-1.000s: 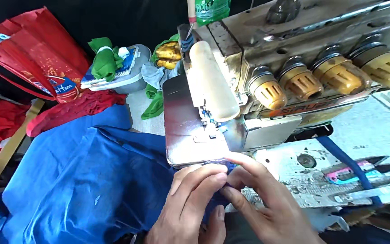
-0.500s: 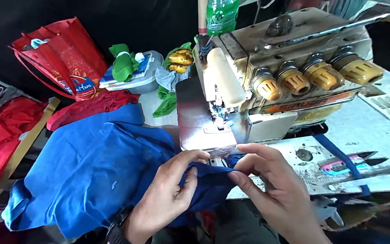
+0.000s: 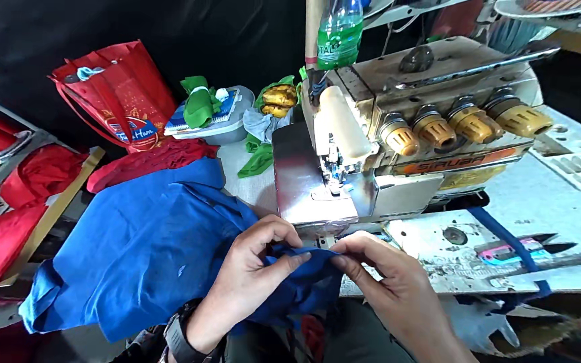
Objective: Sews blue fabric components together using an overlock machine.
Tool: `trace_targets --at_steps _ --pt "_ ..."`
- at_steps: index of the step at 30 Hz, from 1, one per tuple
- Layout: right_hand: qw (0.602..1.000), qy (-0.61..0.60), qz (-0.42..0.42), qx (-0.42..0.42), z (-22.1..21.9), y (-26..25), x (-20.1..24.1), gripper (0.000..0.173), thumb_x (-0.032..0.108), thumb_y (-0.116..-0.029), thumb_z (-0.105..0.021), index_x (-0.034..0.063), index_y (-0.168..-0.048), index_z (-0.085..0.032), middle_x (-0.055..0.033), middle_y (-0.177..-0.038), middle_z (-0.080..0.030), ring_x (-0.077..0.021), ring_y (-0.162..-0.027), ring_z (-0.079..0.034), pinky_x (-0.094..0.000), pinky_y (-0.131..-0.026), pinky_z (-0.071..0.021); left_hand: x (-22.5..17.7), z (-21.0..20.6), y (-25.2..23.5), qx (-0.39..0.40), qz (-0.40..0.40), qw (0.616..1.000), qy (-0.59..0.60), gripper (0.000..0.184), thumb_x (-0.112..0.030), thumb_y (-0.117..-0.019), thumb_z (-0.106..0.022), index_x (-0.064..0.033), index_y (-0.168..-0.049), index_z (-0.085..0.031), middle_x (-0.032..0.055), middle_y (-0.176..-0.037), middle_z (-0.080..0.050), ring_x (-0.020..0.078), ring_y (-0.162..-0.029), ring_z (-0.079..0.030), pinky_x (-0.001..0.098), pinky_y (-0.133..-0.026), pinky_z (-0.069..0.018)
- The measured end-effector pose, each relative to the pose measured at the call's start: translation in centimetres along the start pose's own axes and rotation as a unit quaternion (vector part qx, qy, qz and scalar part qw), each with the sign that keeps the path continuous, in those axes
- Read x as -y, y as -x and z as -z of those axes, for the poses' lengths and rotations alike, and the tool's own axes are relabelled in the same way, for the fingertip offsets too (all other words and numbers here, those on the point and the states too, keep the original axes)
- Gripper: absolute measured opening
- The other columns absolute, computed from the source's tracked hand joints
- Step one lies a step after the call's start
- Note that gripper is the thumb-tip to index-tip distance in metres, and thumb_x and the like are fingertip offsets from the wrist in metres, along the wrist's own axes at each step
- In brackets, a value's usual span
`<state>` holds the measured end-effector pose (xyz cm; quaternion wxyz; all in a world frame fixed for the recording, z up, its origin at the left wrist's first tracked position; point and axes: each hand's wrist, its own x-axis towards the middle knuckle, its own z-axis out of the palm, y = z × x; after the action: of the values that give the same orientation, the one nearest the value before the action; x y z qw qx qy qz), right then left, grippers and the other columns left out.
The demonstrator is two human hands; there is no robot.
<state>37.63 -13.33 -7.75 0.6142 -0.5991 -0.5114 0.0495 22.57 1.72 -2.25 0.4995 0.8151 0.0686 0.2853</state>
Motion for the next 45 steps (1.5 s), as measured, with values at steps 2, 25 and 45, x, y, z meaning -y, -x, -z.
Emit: trace_targets --at_steps 2,25,45 --pt "1.000 -0.007 0.000 0.003 0.0 -0.1 -0.1 0.018 0.031 -0.1027 -0.059 0.0171 -0.102 -0.071 0.0082 -0.095 -0.070 0.0011 -0.088 -0.066 -0.0153 -0.080 -0.0570 -0.2 0.2 -0.1 -0.011 0.009 1.000 0.019 0.006 -0.009 -0.0916 -0.073 -0.0108 -0.096 -0.070 0.0009 -0.103 -0.067 0.0096 -0.098 -0.066 0.0225 -0.082 -0.0581" --pt "0.998 0.052 -0.033 0.030 1.3 -0.6 -0.8 0.034 0.030 -0.1062 -0.048 0.0189 -0.133 -0.065 0.0036 -0.096 -0.072 -0.0007 -0.079 -0.067 -0.0189 -0.070 -0.0577 -1.4 -2.5 -7.0 -0.017 -0.021 0.977 -0.213 0.004 -0.011 -0.0941 -0.070 -0.0104 -0.092 -0.073 -0.0041 -0.092 -0.069 0.0003 -0.084 -0.065 0.0152 -0.072 -0.0529" --pt "0.981 0.096 -0.138 0.099 2.1 -1.2 1.1 0.048 0.010 -0.0980 -0.051 -0.0029 -0.145 -0.052 -0.0042 -0.068 -0.061 -0.0127 -0.057 -0.056 -0.0293 -0.054 -0.0494 3.3 -6.7 -1.7 -0.124 -0.184 0.893 -0.391 0.023 -0.030 -0.1070 -0.051 -0.0149 -0.115 -0.067 0.0009 -0.119 -0.065 0.0122 -0.116 -0.056 0.0314 -0.104 -0.0375"
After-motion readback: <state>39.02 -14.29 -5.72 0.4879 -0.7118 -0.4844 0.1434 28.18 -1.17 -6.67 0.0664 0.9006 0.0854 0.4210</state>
